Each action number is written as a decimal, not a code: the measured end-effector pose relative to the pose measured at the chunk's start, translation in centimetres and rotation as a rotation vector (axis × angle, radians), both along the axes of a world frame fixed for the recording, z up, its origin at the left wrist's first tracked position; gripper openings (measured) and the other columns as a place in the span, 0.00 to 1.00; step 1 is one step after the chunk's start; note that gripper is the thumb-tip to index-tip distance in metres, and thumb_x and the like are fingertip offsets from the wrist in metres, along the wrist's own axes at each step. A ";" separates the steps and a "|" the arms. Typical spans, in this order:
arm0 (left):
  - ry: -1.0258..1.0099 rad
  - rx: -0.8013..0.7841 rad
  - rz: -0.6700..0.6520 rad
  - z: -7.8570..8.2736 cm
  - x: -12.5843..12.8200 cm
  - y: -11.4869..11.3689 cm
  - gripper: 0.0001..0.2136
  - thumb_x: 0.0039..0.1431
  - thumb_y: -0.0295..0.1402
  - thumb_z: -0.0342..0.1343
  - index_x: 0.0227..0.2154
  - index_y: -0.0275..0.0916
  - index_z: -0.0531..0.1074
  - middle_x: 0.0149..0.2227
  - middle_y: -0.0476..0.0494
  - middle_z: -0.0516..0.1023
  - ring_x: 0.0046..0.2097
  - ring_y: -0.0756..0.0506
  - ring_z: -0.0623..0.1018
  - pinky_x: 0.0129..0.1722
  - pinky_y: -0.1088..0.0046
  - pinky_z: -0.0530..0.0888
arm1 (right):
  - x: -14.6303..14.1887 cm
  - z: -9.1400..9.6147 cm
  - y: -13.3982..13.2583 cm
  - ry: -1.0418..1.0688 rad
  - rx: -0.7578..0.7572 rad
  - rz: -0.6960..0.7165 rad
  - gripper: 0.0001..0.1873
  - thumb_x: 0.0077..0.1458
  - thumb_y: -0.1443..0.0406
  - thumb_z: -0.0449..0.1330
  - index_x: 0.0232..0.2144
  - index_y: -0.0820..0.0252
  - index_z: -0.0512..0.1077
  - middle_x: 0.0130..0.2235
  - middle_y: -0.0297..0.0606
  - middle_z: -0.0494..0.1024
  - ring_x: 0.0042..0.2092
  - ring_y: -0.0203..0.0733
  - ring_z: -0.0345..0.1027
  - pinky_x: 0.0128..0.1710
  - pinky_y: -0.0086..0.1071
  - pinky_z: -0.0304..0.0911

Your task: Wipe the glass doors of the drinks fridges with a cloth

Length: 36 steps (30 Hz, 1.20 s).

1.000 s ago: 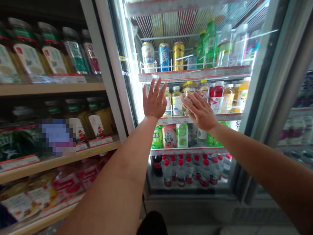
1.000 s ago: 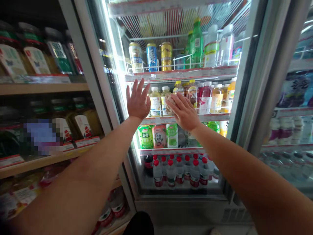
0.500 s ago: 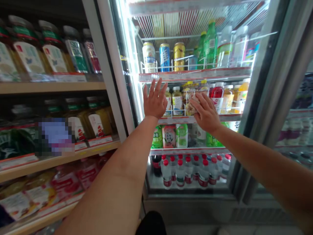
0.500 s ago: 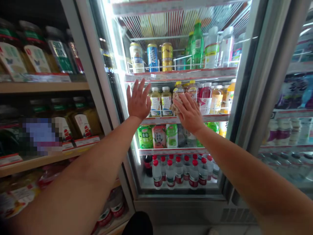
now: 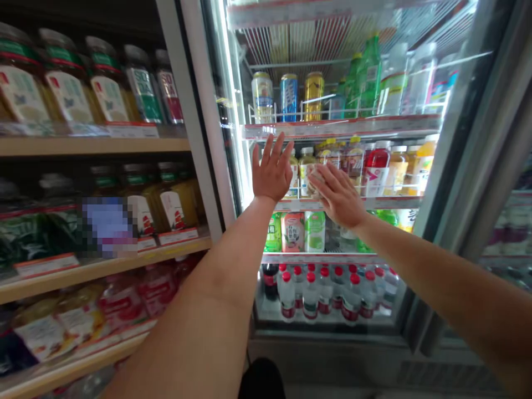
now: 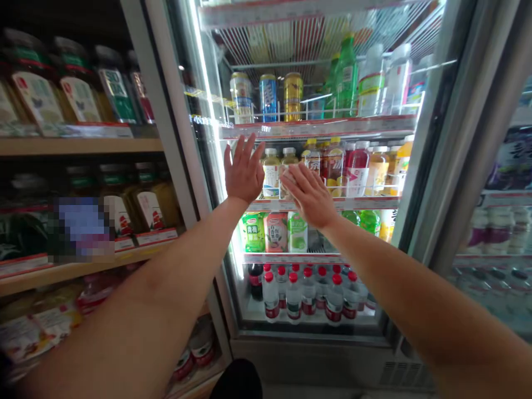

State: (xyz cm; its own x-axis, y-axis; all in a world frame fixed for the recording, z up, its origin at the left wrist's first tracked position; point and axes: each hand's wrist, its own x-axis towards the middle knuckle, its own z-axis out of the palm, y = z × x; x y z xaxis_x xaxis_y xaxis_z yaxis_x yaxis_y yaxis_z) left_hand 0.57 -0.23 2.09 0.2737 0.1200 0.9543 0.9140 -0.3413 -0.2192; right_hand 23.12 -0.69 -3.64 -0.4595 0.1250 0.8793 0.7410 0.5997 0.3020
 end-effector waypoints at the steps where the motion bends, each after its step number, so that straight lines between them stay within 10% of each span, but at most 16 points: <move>1: 0.003 0.012 0.007 0.0 0.0 0.1 0.27 0.68 0.30 0.44 0.69 0.46 0.58 0.73 0.45 0.57 0.75 0.41 0.50 0.74 0.46 0.42 | -0.4 -0.1 -0.1 -0.038 -0.006 0.001 0.31 0.66 0.68 0.52 0.70 0.47 0.58 0.73 0.36 0.58 0.75 0.48 0.42 0.72 0.53 0.49; 14: 0.063 -0.010 0.027 -0.2 -0.3 -0.5 0.28 0.69 0.48 0.46 0.69 0.48 0.58 0.73 0.45 0.56 0.75 0.39 0.48 0.74 0.48 0.38 | -7.5 2.0 0.2 0.198 -0.047 0.086 0.41 0.64 0.69 0.47 0.75 0.54 0.37 0.72 0.40 0.60 0.74 0.50 0.47 0.73 0.54 0.48; 27: 0.118 0.002 -0.008 -0.2 -0.6 -0.2 0.22 0.69 0.44 0.48 0.63 0.49 0.68 0.71 0.43 0.62 0.73 0.36 0.57 0.72 0.45 0.48 | 5.7 -0.1 1.6 0.237 0.020 -0.180 0.29 0.69 0.60 0.47 0.70 0.52 0.56 0.71 0.40 0.61 0.73 0.51 0.49 0.71 0.58 0.45; 36: 0.098 0.021 -0.013 -0.6 -0.9 0.4 0.25 0.71 0.47 0.44 0.65 0.45 0.67 0.59 0.33 0.73 0.62 0.32 0.69 0.65 0.48 0.60 | 7.1 -2.3 3.4 0.541 0.133 -0.274 0.32 0.68 0.65 0.44 0.73 0.49 0.49 0.71 0.39 0.61 0.73 0.53 0.48 0.69 0.64 0.48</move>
State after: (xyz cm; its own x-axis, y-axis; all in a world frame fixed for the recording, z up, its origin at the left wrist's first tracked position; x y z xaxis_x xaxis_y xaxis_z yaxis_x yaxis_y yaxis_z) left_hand -0.32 0.20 1.47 0.3673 0.0957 0.9252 0.8832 -0.3476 -0.3147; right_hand 30.22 2.69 -5.98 0.0892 0.0491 0.9948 0.9316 0.3491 -0.1007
